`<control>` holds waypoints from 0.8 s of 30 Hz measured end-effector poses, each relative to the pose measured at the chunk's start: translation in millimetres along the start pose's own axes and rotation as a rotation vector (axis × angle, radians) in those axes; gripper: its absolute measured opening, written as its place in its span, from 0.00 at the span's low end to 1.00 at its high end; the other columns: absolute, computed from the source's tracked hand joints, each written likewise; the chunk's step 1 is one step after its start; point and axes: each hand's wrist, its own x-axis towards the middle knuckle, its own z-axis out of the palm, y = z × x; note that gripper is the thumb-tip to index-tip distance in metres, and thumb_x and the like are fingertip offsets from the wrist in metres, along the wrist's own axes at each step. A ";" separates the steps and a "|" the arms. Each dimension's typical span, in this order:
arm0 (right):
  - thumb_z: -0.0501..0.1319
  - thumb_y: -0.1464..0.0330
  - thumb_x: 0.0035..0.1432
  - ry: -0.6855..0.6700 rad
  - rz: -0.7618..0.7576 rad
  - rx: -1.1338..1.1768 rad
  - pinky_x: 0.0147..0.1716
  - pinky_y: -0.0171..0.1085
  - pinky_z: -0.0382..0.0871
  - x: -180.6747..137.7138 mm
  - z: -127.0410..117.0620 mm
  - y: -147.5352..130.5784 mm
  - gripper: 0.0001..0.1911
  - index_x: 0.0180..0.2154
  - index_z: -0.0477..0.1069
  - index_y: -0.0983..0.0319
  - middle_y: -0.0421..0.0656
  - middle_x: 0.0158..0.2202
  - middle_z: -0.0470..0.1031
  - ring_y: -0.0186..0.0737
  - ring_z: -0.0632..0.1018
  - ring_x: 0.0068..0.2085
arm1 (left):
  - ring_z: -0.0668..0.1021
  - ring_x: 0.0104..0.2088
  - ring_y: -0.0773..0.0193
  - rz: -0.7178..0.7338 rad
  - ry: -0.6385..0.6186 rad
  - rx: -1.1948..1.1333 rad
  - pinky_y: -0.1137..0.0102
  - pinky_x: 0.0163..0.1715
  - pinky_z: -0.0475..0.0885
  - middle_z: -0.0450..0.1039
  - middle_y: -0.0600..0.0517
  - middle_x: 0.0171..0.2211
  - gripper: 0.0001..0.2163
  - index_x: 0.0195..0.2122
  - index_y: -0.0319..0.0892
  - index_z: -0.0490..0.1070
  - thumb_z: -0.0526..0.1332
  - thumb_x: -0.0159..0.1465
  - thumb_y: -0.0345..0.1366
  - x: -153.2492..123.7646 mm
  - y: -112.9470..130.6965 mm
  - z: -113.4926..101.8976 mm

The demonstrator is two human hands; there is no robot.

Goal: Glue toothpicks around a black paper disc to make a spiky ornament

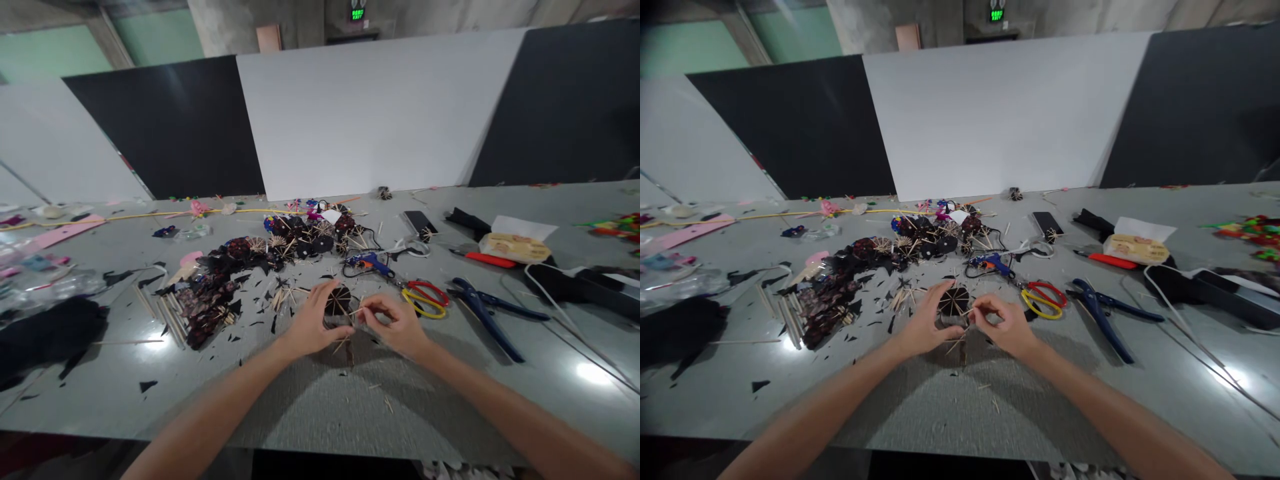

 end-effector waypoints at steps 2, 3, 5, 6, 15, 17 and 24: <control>0.61 0.62 0.68 -0.030 0.029 0.091 0.38 0.38 0.80 0.1 0.8 -2.1 0.06 0.43 0.71 0.57 0.42 0.34 0.83 0.40 0.84 0.34 | 0.66 0.68 0.48 0.021 0.083 0.016 0.47 0.67 0.64 0.62 0.40 0.67 0.31 0.69 0.49 0.55 0.65 0.69 0.47 -1.1 3.4 -1.0; 0.61 0.62 0.68 -0.040 0.036 0.107 0.37 0.38 0.80 0.8 1.2 -3.9 0.07 0.42 0.72 0.57 0.42 0.34 0.83 0.41 0.84 0.34 | 0.68 0.66 0.50 0.042 0.123 0.035 0.48 0.66 0.65 0.64 0.41 0.65 0.25 0.66 0.49 0.59 0.62 0.71 0.44 -1.4 4.7 -1.3; 0.61 0.61 0.68 -0.046 0.027 0.072 0.37 0.38 0.79 3.0 1.7 -8.2 0.07 0.41 0.73 0.58 0.43 0.33 0.83 0.41 0.84 0.34 | 0.71 0.63 0.52 0.090 0.181 0.088 0.50 0.63 0.68 0.69 0.43 0.61 0.14 0.59 0.48 0.67 0.59 0.73 0.39 -1.2 6.6 -1.8; 0.62 0.61 0.68 -0.042 0.009 0.028 0.36 0.39 0.78 4.3 1.9 -10.2 0.07 0.41 0.74 0.58 0.43 0.33 0.82 0.41 0.83 0.34 | 0.71 0.62 0.53 0.110 0.197 0.111 0.51 0.62 0.68 0.70 0.43 0.59 0.11 0.56 0.47 0.69 0.57 0.73 0.37 -0.9 7.3 -2.0; 0.62 0.63 0.68 0.021 -0.127 -0.057 0.36 0.40 0.74 9.1 2.9 -16.2 0.08 0.40 0.79 0.58 0.45 0.35 0.80 0.42 0.80 0.36 | 0.75 0.51 0.52 0.165 0.177 0.314 0.55 0.54 0.72 0.77 0.45 0.45 0.08 0.48 0.44 0.74 0.58 0.73 0.38 -1.0 17.1 -3.6; 0.63 0.64 0.68 0.022 -0.114 -0.033 0.37 0.40 0.74 7.8 4.8 -16.0 0.08 0.39 0.79 0.58 0.45 0.35 0.80 0.42 0.80 0.36 | 0.76 0.44 0.54 0.216 0.049 0.344 0.58 0.49 0.73 0.78 0.46 0.40 0.09 0.45 0.42 0.75 0.57 0.74 0.39 -1.8 17.6 1.8; 0.64 0.61 0.66 0.043 0.065 0.056 0.37 0.38 0.72 4.1 9.3 -5.7 0.09 0.37 0.78 0.59 0.43 0.35 0.79 0.41 0.78 0.37 | 0.76 0.35 0.59 0.145 -0.076 0.308 0.66 0.37 0.72 0.74 0.49 0.31 0.14 0.36 0.41 0.73 0.50 0.76 0.31 -5.8 11.8 15.7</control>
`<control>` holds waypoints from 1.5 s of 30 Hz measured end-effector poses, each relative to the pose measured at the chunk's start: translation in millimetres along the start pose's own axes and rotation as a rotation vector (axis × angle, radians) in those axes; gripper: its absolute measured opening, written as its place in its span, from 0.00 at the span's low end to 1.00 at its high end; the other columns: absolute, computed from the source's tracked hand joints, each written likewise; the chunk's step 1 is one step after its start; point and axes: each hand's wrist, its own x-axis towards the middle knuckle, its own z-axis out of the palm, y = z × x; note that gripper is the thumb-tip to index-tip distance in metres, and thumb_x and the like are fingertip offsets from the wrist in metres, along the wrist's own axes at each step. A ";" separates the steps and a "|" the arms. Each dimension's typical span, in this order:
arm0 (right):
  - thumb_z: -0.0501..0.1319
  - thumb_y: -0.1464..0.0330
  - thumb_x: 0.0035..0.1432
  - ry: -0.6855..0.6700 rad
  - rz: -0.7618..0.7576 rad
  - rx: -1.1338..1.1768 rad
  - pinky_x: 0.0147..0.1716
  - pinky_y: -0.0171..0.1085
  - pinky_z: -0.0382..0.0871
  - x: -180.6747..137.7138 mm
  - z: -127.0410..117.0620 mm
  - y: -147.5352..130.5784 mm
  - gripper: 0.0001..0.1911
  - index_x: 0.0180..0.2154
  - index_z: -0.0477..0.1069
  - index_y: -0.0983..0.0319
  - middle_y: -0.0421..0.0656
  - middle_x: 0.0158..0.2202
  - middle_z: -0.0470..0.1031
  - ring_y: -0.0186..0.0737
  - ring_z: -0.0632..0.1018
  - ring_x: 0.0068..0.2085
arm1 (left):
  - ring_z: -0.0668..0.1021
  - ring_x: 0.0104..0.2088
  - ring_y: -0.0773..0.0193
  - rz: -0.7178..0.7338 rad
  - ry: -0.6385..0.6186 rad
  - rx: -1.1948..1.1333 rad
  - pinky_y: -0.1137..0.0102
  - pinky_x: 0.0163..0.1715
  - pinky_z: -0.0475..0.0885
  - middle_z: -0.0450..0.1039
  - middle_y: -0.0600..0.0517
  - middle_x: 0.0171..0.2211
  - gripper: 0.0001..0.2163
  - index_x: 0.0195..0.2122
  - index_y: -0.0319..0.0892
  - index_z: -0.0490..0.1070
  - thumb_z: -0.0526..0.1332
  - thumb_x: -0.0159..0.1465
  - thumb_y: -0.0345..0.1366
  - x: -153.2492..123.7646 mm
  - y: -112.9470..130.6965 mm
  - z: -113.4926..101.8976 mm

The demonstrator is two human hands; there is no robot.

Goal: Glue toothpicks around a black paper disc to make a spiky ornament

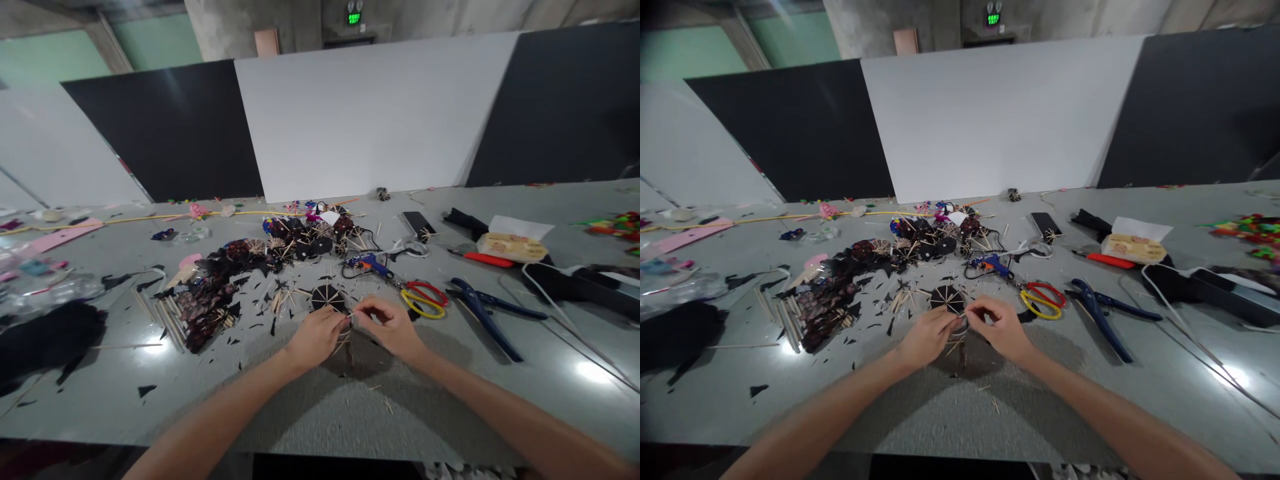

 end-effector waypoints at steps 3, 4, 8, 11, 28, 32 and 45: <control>0.65 0.58 0.65 0.125 0.097 0.010 0.34 0.37 0.71 2.7 -4.6 3.3 0.11 0.37 0.77 0.60 0.42 0.33 0.78 0.40 0.76 0.33 | 0.76 0.34 0.61 -0.037 -0.021 -0.040 0.68 0.35 0.71 0.72 0.50 0.29 0.14 0.33 0.42 0.72 0.50 0.74 0.29 -1.5 2.4 -1.0; 0.65 0.58 0.64 0.147 0.111 0.013 0.33 0.37 0.70 3.9 -6.4 3.2 0.12 0.37 0.77 0.60 0.42 0.33 0.78 0.39 0.76 0.33 | 0.76 0.33 0.61 -0.060 -0.013 -0.054 0.68 0.34 0.71 0.72 0.50 0.28 0.14 0.32 0.42 0.71 0.51 0.74 0.30 -1.5 3.9 -1.5; 0.65 0.58 0.64 0.078 0.076 0.038 0.35 0.37 0.71 6.0 -8.4 -0.8 0.12 0.37 0.78 0.60 0.42 0.33 0.78 0.40 0.76 0.34 | 0.76 0.32 0.63 -0.180 0.100 -0.102 0.69 0.35 0.70 0.73 0.51 0.30 0.11 0.33 0.43 0.70 0.54 0.73 0.34 -0.1 10.1 -4.0; 0.65 0.59 0.65 -0.006 0.042 0.065 0.36 0.38 0.72 4.3 -3.7 -3.2 0.11 0.37 0.77 0.60 0.42 0.33 0.78 0.40 0.77 0.35 | 0.78 0.34 0.62 -0.161 0.072 -0.125 0.69 0.37 0.70 0.76 0.50 0.34 0.08 0.38 0.43 0.71 0.55 0.73 0.36 0.3 10.4 -3.9; 0.64 0.59 0.65 -0.071 0.013 -0.050 0.33 0.36 0.71 2.3 1.4 -8.2 0.12 0.34 0.77 0.59 0.41 0.31 0.79 0.39 0.77 0.33 | 0.76 0.23 0.63 0.029 -0.172 0.146 0.69 0.28 0.69 0.72 0.51 0.23 0.18 0.33 0.41 0.71 0.47 0.77 0.37 -4.5 -2.2 4.1; 0.65 0.54 0.63 -0.041 0.105 0.038 0.32 0.36 0.71 6.3 -0.7 -4.1 0.16 0.33 0.78 0.60 0.40 0.29 0.78 0.39 0.77 0.31 | 0.75 0.23 0.63 0.074 -0.185 0.160 0.68 0.28 0.70 0.71 0.51 0.23 0.19 0.33 0.41 0.71 0.45 0.77 0.36 -4.5 -1.2 0.8; 0.50 0.50 0.71 0.322 0.096 -0.546 0.31 0.39 0.64 49.4 -93.4 50.2 0.25 0.33 0.72 0.60 0.44 0.27 0.74 0.43 0.74 0.29 | 0.78 0.28 0.63 -0.182 -0.147 -0.163 0.70 0.33 0.70 0.74 0.52 0.26 0.18 0.36 0.43 0.72 0.47 0.77 0.40 -5.7 0.0 -2.1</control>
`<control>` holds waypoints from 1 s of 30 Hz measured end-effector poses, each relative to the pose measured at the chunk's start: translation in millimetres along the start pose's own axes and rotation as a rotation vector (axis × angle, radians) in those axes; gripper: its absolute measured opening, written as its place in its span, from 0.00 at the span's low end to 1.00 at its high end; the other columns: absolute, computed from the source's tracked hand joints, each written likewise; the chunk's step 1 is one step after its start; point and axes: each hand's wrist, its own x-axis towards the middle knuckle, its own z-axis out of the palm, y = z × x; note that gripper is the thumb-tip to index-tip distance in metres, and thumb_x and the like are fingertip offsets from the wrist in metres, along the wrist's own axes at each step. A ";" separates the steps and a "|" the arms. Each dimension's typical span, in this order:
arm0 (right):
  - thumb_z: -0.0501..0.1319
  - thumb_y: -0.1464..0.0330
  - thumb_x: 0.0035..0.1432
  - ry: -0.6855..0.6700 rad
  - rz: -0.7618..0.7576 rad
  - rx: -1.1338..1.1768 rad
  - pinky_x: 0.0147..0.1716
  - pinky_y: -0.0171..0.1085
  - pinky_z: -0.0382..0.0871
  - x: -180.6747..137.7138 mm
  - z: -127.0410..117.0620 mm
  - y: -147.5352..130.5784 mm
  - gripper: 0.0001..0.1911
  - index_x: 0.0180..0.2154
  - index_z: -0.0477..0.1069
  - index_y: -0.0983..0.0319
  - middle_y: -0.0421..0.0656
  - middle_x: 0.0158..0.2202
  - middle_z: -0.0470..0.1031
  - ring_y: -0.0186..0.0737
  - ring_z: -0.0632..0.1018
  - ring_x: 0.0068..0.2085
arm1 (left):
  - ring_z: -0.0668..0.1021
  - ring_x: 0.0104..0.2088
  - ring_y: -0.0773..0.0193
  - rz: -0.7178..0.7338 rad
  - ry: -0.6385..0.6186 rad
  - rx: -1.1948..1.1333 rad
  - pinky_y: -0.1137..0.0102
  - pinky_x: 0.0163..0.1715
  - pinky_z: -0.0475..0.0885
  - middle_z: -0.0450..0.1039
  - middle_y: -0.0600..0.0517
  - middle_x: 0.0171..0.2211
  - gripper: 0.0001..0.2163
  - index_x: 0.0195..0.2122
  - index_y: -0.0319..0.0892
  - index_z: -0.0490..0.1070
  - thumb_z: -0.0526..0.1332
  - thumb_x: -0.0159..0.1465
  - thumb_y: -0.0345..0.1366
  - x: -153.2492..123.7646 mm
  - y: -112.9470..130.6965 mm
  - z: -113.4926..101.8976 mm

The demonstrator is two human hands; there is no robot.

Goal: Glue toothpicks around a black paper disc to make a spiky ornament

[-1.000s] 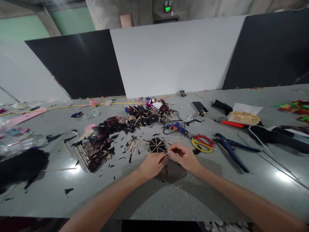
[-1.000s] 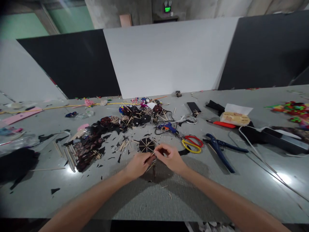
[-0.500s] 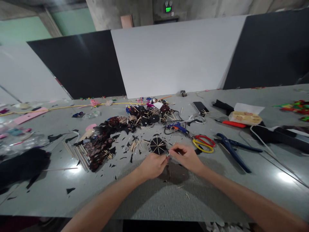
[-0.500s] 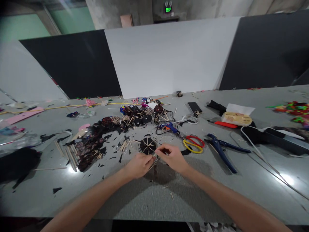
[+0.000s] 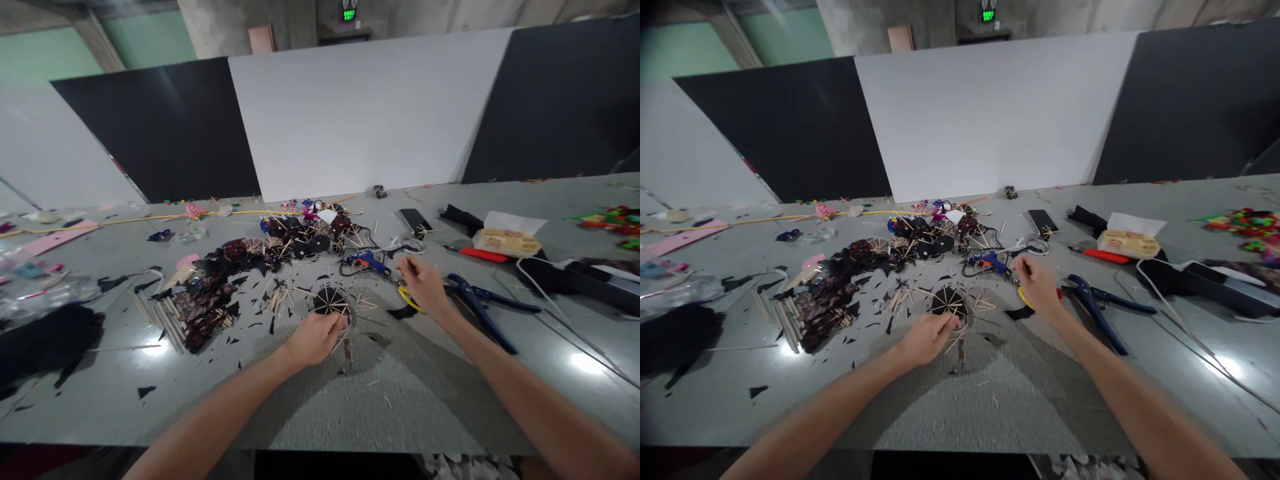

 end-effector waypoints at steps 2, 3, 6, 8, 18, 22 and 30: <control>0.51 0.54 0.70 0.016 -0.018 -0.142 0.35 0.41 0.65 18.1 -8.7 17.0 0.21 0.33 0.71 0.60 0.47 0.28 0.74 0.46 0.74 0.32 | 0.76 0.26 0.64 -0.059 0.019 -0.126 0.71 0.32 0.69 0.73 0.54 0.25 0.19 0.37 0.43 0.72 0.46 0.78 0.41 1.3 1.2 -2.9; 0.52 0.57 0.71 0.018 -0.035 -0.233 0.38 0.42 0.66 27.2 -13.4 24.3 0.18 0.35 0.72 0.61 0.49 0.32 0.76 0.48 0.75 0.35 | 0.75 0.25 0.65 -0.088 0.030 -0.179 0.72 0.32 0.68 0.71 0.55 0.23 0.19 0.36 0.43 0.72 0.45 0.78 0.42 2.1 1.3 -3.4; 0.53 0.69 0.66 0.108 -0.063 -0.490 0.48 0.46 0.67 49.1 -22.6 36.2 0.15 0.50 0.72 0.69 0.62 0.50 0.74 0.57 0.75 0.51 | 0.70 0.21 0.66 -0.172 0.099 -0.276 0.72 0.28 0.64 0.65 0.58 0.19 0.21 0.35 0.43 0.71 0.45 0.77 0.46 3.9 -1.1 -1.5; 0.54 0.71 0.64 0.100 -0.046 -0.633 0.52 0.50 0.65 57.4 -20.0 33.6 0.21 0.57 0.68 0.72 0.66 0.57 0.69 0.62 0.72 0.57 | 0.69 0.20 0.67 -0.201 0.162 -0.308 0.72 0.28 0.63 0.64 0.58 0.18 0.20 0.36 0.43 0.71 0.46 0.77 0.48 4.4 -4.3 0.9; 0.54 0.39 0.64 -0.436 0.116 -0.586 0.44 0.44 0.70 52.3 60.2 -20.9 0.38 0.48 0.74 0.68 0.61 0.43 0.82 0.58 0.83 0.45 | 0.65 0.20 0.67 -0.190 0.239 -0.313 0.70 0.26 0.58 0.60 0.58 0.18 0.22 0.27 0.45 0.59 0.46 0.76 0.51 2.1 -14.0 5.2; 0.60 0.48 0.65 -0.338 0.140 -0.584 0.45 0.43 0.70 48.6 72.9 -17.5 0.29 0.50 0.73 0.69 0.62 0.43 0.82 0.57 0.83 0.46 | 0.63 0.20 0.67 -0.201 0.236 -0.279 0.69 0.26 0.56 0.59 0.58 0.19 0.23 0.27 0.45 0.58 0.44 0.76 0.52 3.7 -13.6 4.9; 0.62 0.52 0.64 -0.100 0.102 -0.288 0.47 0.43 0.71 49.8 59.8 5.6 0.29 0.57 0.69 0.67 0.57 0.49 0.81 0.55 0.82 0.48 | 0.63 0.23 0.66 -0.223 0.313 -0.424 0.69 0.27 0.56 0.57 0.58 0.22 0.19 0.29 0.46 0.56 0.45 0.76 0.48 8.4 -16.4 8.1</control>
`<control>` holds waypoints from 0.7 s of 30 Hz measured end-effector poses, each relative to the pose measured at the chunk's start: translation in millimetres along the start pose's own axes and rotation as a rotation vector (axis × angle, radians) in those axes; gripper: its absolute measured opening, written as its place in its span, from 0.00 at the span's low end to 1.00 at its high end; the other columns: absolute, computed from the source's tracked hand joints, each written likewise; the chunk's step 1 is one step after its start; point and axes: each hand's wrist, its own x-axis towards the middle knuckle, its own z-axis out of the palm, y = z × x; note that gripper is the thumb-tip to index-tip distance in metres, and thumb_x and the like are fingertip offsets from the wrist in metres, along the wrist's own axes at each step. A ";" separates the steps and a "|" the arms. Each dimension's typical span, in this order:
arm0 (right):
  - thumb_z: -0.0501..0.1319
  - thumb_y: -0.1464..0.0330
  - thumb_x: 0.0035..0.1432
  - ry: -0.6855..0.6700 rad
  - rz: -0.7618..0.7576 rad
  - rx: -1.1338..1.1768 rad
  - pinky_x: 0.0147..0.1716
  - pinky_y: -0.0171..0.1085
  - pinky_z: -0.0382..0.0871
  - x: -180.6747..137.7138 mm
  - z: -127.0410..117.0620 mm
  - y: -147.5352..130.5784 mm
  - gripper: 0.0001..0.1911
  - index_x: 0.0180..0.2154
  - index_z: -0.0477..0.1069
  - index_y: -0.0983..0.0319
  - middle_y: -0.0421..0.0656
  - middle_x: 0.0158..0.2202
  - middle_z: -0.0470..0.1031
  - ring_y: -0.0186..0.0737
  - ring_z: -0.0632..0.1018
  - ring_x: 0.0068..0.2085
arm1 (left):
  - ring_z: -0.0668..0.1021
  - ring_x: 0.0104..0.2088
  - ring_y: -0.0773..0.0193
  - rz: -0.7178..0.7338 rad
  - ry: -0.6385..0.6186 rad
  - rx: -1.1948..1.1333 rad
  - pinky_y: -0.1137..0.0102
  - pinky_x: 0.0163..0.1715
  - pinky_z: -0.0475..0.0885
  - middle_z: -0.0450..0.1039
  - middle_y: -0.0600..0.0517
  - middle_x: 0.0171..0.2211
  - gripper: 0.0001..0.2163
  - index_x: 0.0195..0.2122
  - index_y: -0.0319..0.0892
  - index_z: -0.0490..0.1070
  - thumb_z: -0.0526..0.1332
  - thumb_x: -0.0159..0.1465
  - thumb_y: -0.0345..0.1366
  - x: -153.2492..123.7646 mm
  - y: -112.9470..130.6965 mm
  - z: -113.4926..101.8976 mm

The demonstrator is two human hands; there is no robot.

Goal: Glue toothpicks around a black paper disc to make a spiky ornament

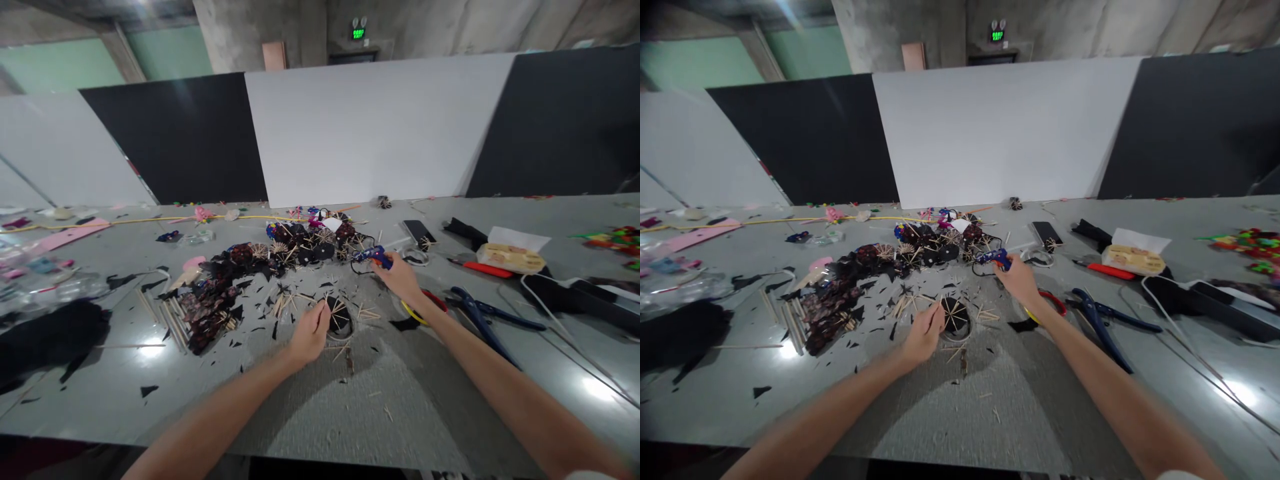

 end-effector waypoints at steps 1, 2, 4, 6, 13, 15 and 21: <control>0.62 0.52 0.63 0.028 -0.025 0.040 0.48 0.43 0.71 -0.6 -1.0 1.9 0.29 0.56 0.70 0.66 0.56 0.50 0.81 0.54 0.81 0.48 | 0.62 0.23 0.67 -0.002 0.001 -0.013 0.69 0.27 0.56 0.57 0.58 0.22 0.19 0.29 0.45 0.56 0.45 0.76 0.48 0.3 -0.5 0.1; 0.62 0.53 0.63 0.065 -0.059 0.056 0.50 0.44 0.71 -1.4 -1.8 3.2 0.28 0.55 0.71 0.66 0.56 0.50 0.80 0.55 0.80 0.49 | 0.62 0.23 0.67 -0.002 0.000 -0.018 0.69 0.27 0.56 0.57 0.59 0.22 0.19 0.29 0.45 0.56 0.45 0.76 0.47 0.6 -0.9 0.0; 0.61 0.54 0.64 0.163 -0.136 0.029 0.54 0.47 0.69 -2.9 -3.1 4.2 0.26 0.54 0.72 0.66 0.57 0.51 0.79 0.56 0.78 0.51 | 0.61 0.23 0.67 0.001 -0.006 -0.012 0.69 0.27 0.55 0.55 0.59 0.21 0.19 0.28 0.46 0.55 0.46 0.76 0.47 0.9 -1.3 -0.7; 0.59 0.54 0.65 0.268 -0.160 0.003 0.55 0.50 0.67 -3.3 -4.2 4.3 0.24 0.52 0.73 0.65 0.59 0.51 0.77 0.58 0.77 0.52 | 0.60 0.23 0.67 0.006 -0.009 -0.002 0.70 0.27 0.55 0.54 0.59 0.21 0.19 0.28 0.46 0.55 0.46 0.76 0.46 0.9 -1.2 -1.5; 0.61 0.43 0.56 0.263 0.116 0.253 0.36 0.44 0.69 2.1 -9.1 4.1 0.26 0.35 0.71 0.61 0.49 0.30 0.77 0.51 0.77 0.34 | 0.61 0.23 0.66 0.011 -0.001 0.027 0.69 0.27 0.56 0.55 0.59 0.21 0.19 0.27 0.46 0.57 0.47 0.76 0.47 1.5 1.8 -3.9; 0.64 0.43 0.52 0.168 0.065 0.303 0.34 0.42 0.67 1.9 -10.7 1.9 0.26 0.34 0.70 0.60 0.47 0.29 0.77 0.48 0.76 0.32 | 0.63 0.23 0.66 0.005 0.003 0.034 0.70 0.28 0.58 0.57 0.58 0.21 0.20 0.27 0.45 0.59 0.47 0.76 0.48 2.2 2.7 -5.0; 0.68 0.47 0.48 -0.184 -0.128 0.370 0.27 0.36 0.60 -5.2 -22.2 -16.3 0.24 0.29 0.69 0.61 0.38 0.24 0.70 0.37 0.68 0.26 | 0.67 0.25 0.66 -0.015 0.003 0.066 0.70 0.31 0.60 0.63 0.57 0.23 0.21 0.29 0.43 0.65 0.48 0.76 0.49 4.3 3.1 -7.1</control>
